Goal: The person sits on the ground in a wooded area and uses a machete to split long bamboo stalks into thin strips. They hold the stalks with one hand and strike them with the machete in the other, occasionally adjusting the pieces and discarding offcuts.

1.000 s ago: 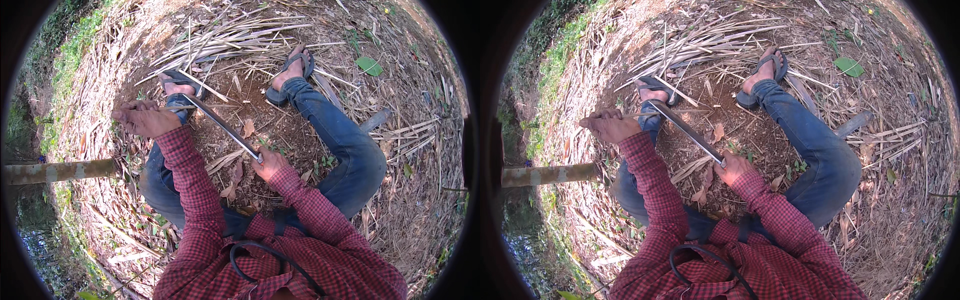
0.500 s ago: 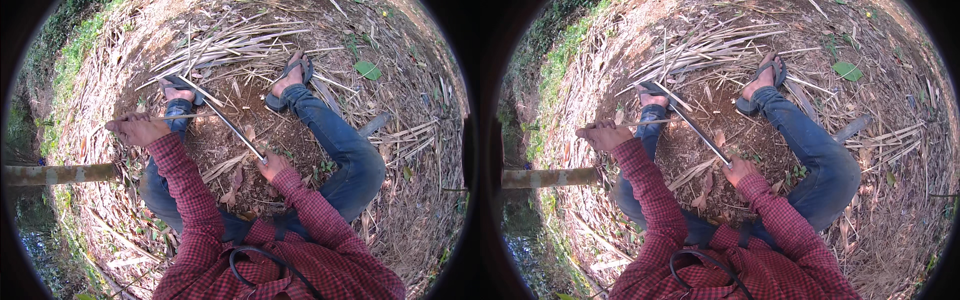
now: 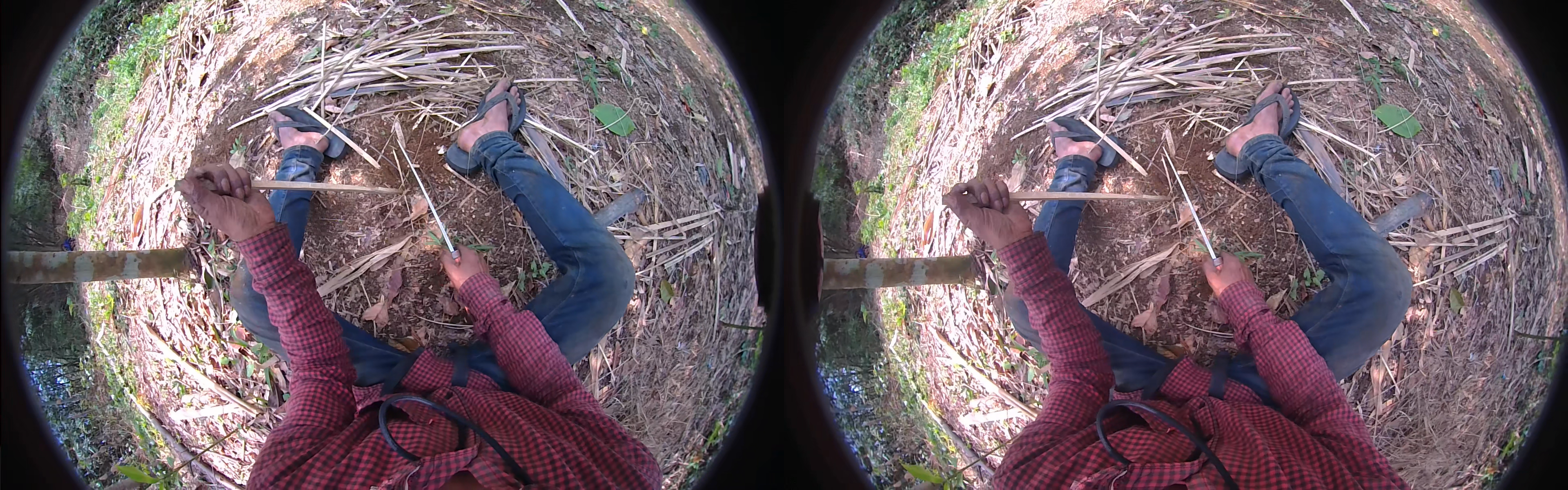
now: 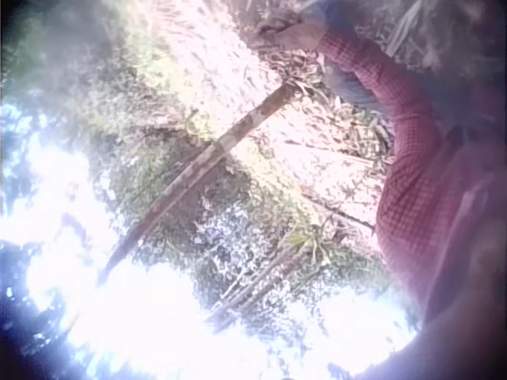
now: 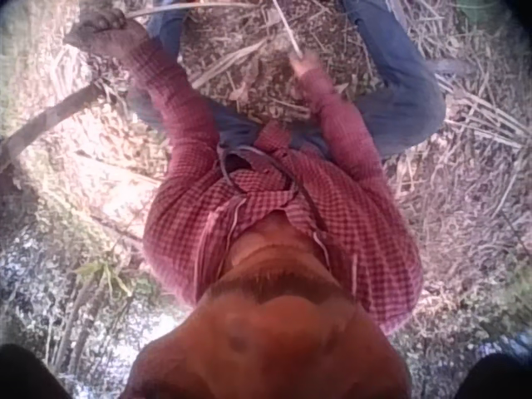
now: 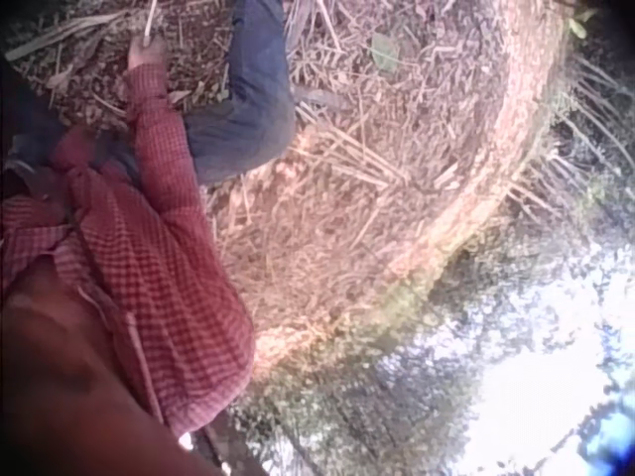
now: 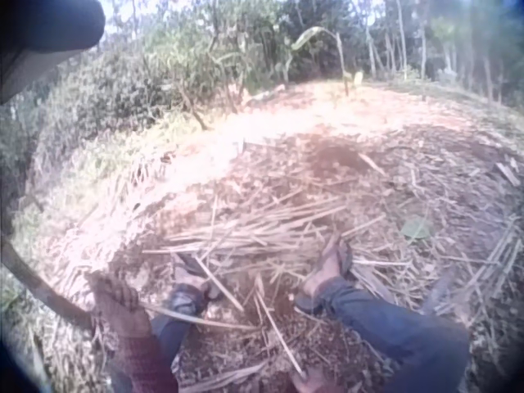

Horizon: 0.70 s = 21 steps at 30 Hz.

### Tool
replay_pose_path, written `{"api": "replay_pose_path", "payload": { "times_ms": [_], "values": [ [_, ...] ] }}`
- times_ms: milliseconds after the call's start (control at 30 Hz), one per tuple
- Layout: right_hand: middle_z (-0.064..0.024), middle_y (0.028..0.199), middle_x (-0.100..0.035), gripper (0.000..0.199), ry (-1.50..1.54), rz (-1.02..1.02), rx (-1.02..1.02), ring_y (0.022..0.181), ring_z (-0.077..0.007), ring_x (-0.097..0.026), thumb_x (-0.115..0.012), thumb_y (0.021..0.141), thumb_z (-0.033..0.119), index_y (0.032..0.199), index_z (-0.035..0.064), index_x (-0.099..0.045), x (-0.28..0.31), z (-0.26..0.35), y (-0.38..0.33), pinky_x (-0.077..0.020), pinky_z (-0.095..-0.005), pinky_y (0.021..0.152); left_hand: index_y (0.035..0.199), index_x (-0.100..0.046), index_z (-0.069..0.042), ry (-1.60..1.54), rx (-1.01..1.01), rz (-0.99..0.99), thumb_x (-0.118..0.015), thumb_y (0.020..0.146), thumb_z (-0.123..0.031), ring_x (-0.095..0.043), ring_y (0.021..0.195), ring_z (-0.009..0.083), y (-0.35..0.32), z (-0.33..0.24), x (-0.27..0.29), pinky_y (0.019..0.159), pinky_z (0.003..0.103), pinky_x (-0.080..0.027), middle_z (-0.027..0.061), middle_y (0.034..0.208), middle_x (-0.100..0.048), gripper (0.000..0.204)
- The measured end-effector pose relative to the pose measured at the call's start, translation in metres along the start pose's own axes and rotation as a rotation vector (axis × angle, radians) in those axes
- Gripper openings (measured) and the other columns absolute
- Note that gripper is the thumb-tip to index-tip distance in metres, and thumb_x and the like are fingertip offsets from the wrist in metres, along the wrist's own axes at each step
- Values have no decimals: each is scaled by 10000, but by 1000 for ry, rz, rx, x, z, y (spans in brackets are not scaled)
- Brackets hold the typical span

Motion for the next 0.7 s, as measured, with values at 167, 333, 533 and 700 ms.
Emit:
{"api": "replay_pose_path", "payload": {
  "times_ms": [167, 333, 533, 700],
  "values": [
    [-183, 768, -606, 408, -165, 39, 164, 729, -346, -603, -513, 806, 400, 924, 11, -551, 1, 36, -22, -475, -419, 686, 759, -530, -129, -9, 17, 192, -430, 903, -470, -295, 410, 85, -11, -4, -9, 373, 223, -256, -31, 541, -330, 383],
    [-175, 707, -601, 307, -186, -26, 434, 676, -359, -600, -558, 790, 310, 882, 18, -539, -9, 68, -41, -482, -439, 628, 711, -460, -120, -116, -9, 290, -400, 910, -484, -248, 390, 82, -13, -5, -17, 348, 233, -217, -30, 505, -272, 419],
    [-181, 710, -601, 335, -252, 80, 270, 695, -350, -604, -552, 787, 325, 933, 24, -557, 0, 68, -39, -482, -437, 672, 674, -451, -131, -154, -22, 340, -414, 895, -504, -216, 379, 81, -20, -4, -27, 344, 236, -180, -37, 488, -247, 435],
    [-179, 724, -607, 356, -240, -13, 285, 690, -349, -607, -556, 775, 342, 941, 27, -560, -4, 39, -22, -484, -429, 653, 656, -444, -143, -145, 33, 333, -455, 874, -512, -189, 376, 75, -22, 6, -29, 353, 237, -167, -45, 479, -231, 429]
  ]
}}
Point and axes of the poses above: each hand's wrist, its own y-axis towards the middle knuckle, its own x-axis out of the back of the hand, z = x × y, the point moved 10 cm from there along y, towards the middle knuckle
